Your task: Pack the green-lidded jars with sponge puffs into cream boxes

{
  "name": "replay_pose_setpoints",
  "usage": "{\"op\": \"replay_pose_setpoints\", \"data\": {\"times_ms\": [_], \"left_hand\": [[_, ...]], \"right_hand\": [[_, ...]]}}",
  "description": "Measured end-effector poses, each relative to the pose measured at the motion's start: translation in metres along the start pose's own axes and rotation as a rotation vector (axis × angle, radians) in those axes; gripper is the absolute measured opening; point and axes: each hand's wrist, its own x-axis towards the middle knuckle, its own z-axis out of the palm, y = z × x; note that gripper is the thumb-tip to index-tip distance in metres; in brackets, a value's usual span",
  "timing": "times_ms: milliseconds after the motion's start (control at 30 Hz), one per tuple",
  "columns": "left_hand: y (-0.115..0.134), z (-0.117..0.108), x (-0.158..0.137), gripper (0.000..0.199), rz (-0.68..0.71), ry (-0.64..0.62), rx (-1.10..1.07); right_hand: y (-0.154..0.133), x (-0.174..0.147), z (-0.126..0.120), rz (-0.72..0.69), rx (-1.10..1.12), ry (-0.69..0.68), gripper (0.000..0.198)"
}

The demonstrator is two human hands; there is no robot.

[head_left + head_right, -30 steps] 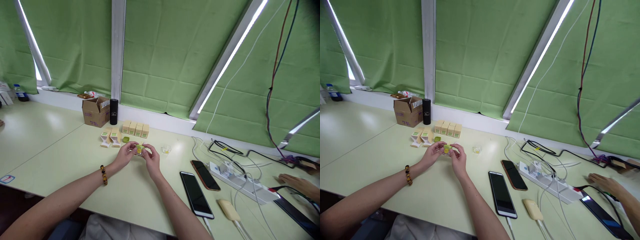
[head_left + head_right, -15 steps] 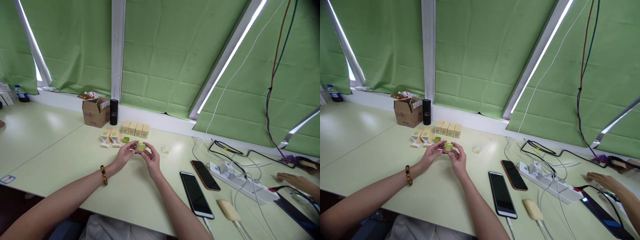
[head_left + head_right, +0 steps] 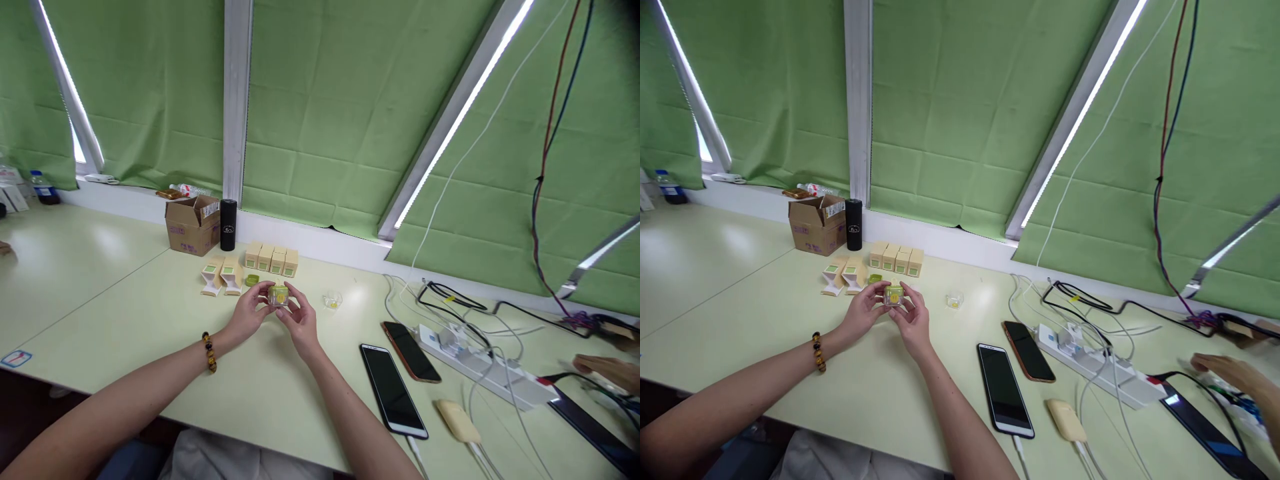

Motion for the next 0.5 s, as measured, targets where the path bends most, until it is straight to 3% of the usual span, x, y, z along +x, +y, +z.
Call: {"op": "replay_pose_setpoints", "data": {"times_ms": [200, 300, 500], "left_hand": [[0.008, -0.001, -0.007, 0.041, 0.108, 0.083, 0.314], [0.011, -0.001, -0.008, 0.040, 0.136, 0.075, 0.365], [0.018, -0.002, -0.011, 0.048, 0.153, 0.020, 0.279]], "right_hand": [[0.004, -0.003, 0.006, -0.004, -0.122, 0.056, 0.065], [0.004, -0.004, 0.004, -0.004, -0.145, 0.085, 0.062], [0.001, 0.001, -0.004, 0.070, 0.122, 0.126, 0.052]]}}
